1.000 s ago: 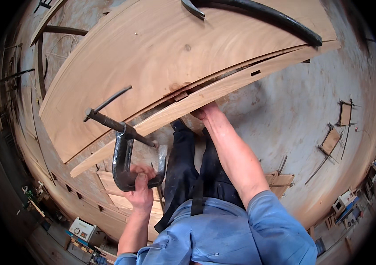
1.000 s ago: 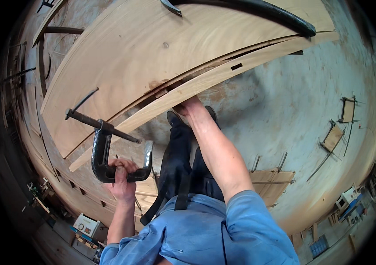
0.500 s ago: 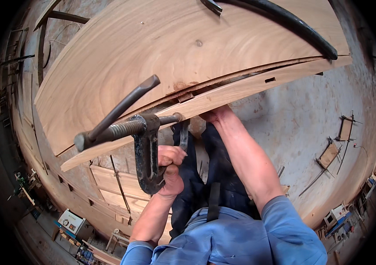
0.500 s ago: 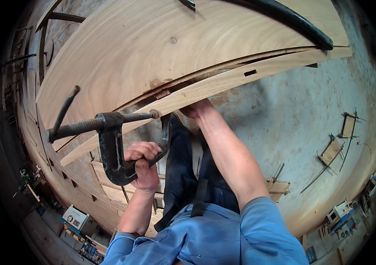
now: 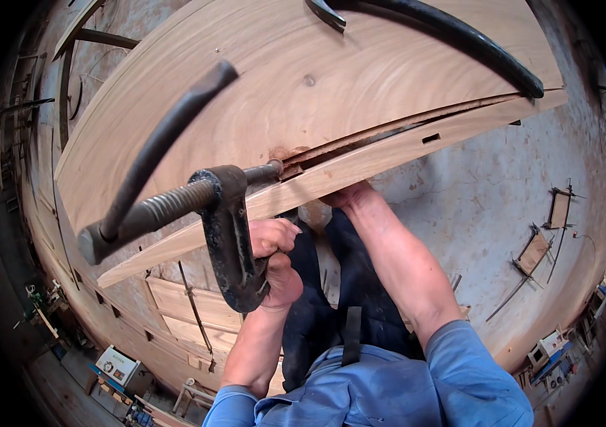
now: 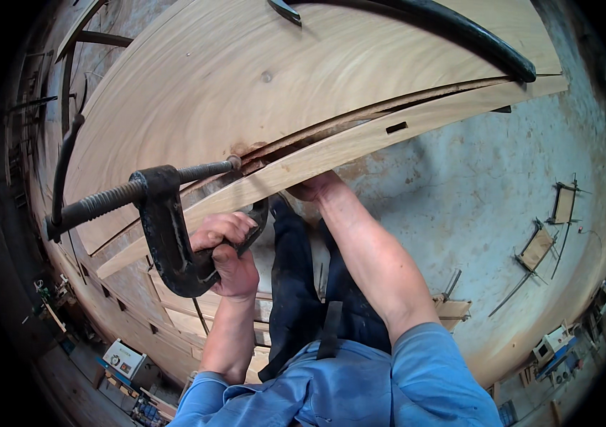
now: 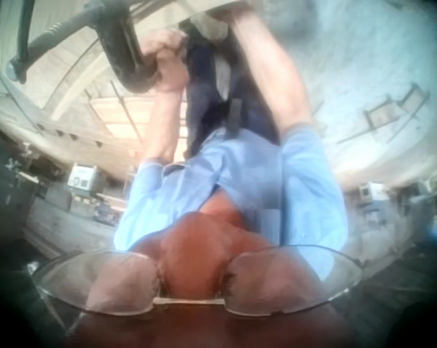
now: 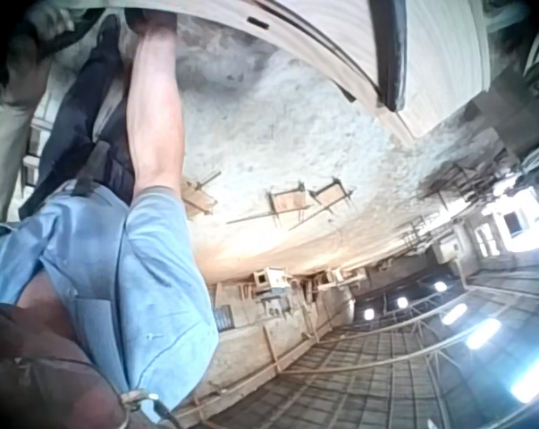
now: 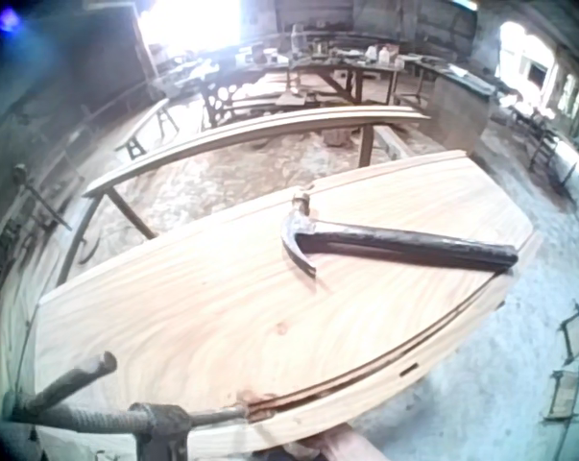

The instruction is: The person aligns a thin wooden strip along the edge of a large curved plywood panel. They secure the assembly using a C-clamp and a hammer, then retrieve a long metal strap and a wrench to further tighten the components together.

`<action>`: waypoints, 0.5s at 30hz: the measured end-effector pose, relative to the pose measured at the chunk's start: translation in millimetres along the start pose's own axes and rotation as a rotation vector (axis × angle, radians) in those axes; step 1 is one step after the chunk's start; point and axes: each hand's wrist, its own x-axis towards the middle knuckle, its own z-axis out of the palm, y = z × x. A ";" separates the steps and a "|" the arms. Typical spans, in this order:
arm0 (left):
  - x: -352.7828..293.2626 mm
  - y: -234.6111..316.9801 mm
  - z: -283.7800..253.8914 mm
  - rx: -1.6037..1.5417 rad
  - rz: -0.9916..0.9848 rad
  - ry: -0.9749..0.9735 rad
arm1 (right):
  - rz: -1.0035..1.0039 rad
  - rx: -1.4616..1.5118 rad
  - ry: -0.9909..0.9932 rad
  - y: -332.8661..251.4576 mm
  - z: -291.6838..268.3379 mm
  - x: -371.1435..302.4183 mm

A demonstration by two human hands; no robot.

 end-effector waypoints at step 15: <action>10.2 -5.9 12.3 0.042 0.053 0.037 | -0.041 0.122 0.107 23.8 -27.9 7.7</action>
